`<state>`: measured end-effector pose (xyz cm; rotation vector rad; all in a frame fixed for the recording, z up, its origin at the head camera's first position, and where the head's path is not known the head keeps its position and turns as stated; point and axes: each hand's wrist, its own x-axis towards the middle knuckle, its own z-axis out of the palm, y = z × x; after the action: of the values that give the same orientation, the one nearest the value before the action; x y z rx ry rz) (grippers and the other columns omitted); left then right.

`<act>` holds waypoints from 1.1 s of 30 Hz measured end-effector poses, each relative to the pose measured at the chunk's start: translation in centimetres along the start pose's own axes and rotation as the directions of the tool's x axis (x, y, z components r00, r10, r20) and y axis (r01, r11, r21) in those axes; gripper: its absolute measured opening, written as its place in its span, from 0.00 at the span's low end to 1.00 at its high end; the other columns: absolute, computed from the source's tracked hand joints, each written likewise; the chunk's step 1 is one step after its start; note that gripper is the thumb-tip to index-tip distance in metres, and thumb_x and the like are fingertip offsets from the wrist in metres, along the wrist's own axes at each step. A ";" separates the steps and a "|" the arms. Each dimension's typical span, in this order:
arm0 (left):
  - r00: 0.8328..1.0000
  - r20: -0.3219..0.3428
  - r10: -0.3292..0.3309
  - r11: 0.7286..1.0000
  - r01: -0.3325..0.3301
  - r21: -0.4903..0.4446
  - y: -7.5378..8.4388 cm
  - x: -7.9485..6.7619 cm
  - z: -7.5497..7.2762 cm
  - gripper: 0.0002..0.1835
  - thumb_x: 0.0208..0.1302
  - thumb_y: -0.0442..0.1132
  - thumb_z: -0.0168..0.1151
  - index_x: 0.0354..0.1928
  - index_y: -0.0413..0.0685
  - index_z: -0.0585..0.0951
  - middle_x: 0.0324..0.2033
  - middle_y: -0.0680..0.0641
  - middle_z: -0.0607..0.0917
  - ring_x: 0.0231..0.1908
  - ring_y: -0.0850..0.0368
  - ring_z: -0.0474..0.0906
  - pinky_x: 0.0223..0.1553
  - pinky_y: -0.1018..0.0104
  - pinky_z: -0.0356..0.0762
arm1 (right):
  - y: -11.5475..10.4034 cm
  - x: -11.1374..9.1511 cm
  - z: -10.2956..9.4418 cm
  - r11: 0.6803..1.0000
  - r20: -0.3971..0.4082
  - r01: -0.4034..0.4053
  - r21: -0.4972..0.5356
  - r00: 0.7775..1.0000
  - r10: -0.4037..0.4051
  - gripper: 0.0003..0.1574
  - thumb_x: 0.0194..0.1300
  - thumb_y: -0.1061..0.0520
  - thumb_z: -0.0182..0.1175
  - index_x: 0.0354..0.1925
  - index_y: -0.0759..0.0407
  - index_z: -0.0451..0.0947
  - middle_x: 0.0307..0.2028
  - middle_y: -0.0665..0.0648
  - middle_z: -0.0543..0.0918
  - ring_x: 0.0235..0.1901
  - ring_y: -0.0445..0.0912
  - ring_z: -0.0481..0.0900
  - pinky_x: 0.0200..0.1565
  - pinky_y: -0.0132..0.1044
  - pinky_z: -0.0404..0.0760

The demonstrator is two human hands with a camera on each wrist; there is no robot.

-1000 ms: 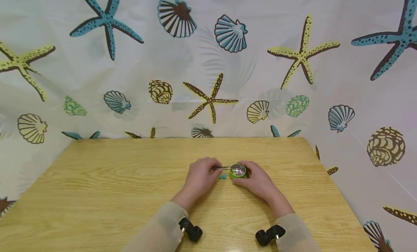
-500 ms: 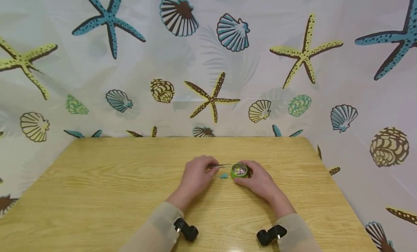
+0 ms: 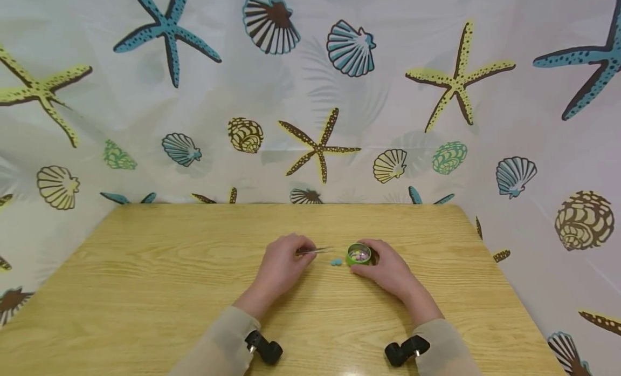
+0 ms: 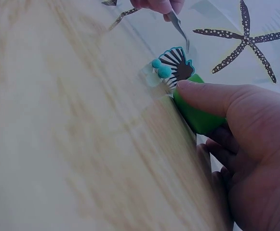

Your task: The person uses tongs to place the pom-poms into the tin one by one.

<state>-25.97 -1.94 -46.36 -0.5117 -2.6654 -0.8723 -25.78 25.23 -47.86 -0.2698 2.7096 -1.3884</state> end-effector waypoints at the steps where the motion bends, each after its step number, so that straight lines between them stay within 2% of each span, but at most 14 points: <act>1: 1.000 0.010 -0.003 1.000 0.003 -0.004 -0.1 -0.1 0.0 0.03 0.74 0.41 0.76 0.45 0.54 0.93 0.40 0.54 0.91 0.44 0.53 0.85 0.54 0.46 0.79 | 0.0 0.0 0.0 1.000 -0.001 0.000 -0.003 1.000 0.000 0.46 0.72 0.46 0.77 0.79 0.59 0.73 0.75 0.67 0.74 0.77 0.65 0.68 0.77 0.65 0.64; 9: 0.998 0.068 -0.002 1.000 0.003 -0.009 -0.4 -0.8 0.5 0.02 0.75 0.42 0.76 0.45 0.55 0.92 0.40 0.55 0.90 0.43 0.54 0.84 0.54 0.47 0.78 | 0.3 0.0 0.0 1.000 -0.006 -0.008 -0.005 1.000 0.008 0.45 0.72 0.47 0.78 0.79 0.59 0.73 0.75 0.67 0.75 0.77 0.65 0.68 0.77 0.65 0.64; 33: 0.994 0.106 0.015 1.000 -0.017 0.020 -0.5 -0.7 1.1 0.04 0.74 0.42 0.76 0.47 0.55 0.92 0.40 0.55 0.90 0.42 0.53 0.84 0.51 0.47 0.79 | 0.4 0.2 0.1 1.000 0.000 -0.010 0.011 1.000 0.010 0.46 0.72 0.47 0.78 0.79 0.58 0.73 0.75 0.66 0.75 0.78 0.63 0.68 0.78 0.63 0.62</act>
<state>-25.71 -1.81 -47.70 -0.5888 -2.7583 -0.8338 -25.98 25.33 -48.20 -0.2547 2.6985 -1.4002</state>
